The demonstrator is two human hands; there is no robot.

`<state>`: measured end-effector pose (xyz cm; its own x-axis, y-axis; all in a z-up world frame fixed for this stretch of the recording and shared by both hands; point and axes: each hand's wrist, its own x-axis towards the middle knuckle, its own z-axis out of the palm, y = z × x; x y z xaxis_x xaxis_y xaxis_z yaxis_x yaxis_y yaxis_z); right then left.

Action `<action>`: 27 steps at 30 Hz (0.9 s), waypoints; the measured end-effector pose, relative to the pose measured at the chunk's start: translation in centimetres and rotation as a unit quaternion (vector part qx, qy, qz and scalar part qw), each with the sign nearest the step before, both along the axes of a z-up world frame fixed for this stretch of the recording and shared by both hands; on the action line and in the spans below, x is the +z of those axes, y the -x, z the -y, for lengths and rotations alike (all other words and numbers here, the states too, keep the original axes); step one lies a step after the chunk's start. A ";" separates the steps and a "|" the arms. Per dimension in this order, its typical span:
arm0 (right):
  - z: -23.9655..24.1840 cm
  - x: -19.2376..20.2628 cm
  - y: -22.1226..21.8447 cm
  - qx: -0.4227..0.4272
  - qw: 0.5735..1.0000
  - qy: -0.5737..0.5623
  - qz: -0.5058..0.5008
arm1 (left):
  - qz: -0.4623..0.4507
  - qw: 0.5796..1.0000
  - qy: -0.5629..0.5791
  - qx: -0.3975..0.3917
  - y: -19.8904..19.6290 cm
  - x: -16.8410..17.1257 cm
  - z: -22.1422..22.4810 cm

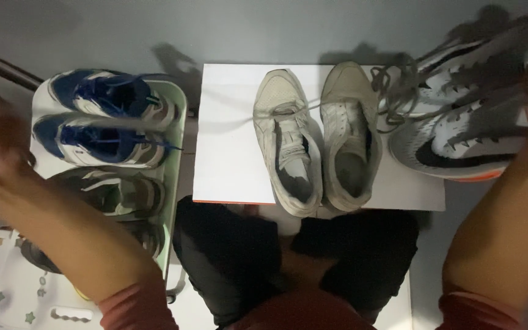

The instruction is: Lacing a pair of white sneakers by threading the laces through the eyelets.

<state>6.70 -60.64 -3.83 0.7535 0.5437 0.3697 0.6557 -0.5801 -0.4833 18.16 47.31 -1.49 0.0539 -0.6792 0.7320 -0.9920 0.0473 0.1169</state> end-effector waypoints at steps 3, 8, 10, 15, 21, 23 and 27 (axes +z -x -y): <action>-27.5 16.3 6.3 -0.330 0.819 -0.391 -0.259 | -0.140 0.980 -0.138 0.020 11.2 15.8 18.4; -33.9 16.6 5.3 -0.004 0.783 -0.488 -0.386 | -0.439 0.825 -0.303 0.187 17.0 16.1 30.0; -36.2 16.2 4.4 0.244 0.586 -0.588 -0.501 | -0.396 0.830 -0.342 0.192 17.5 15.7 32.7; -43.5 19.9 5.6 -0.306 0.809 -0.193 -0.463 | -0.323 0.812 -0.397 0.281 16.1 14.7 36.8; -43.0 10.8 2.2 -0.052 0.848 -0.437 -0.297 | -0.627 0.769 0.068 0.106 11.8 7.5 45.2; -43.0 10.9 2.2 -0.058 0.872 -0.394 -0.284 | -0.688 0.712 0.104 0.093 11.8 6.9 46.3; -42.6 11.2 3.3 -0.123 0.923 -0.286 -0.226 | -0.752 0.634 0.163 0.074 11.3 4.0 47.5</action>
<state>3.35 -18.08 7.41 0.9756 0.1493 0.1609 0.1946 -0.2495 -0.9486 6.91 -0.21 2.55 0.9035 -0.4107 -0.1228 0.2334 0.2312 0.9445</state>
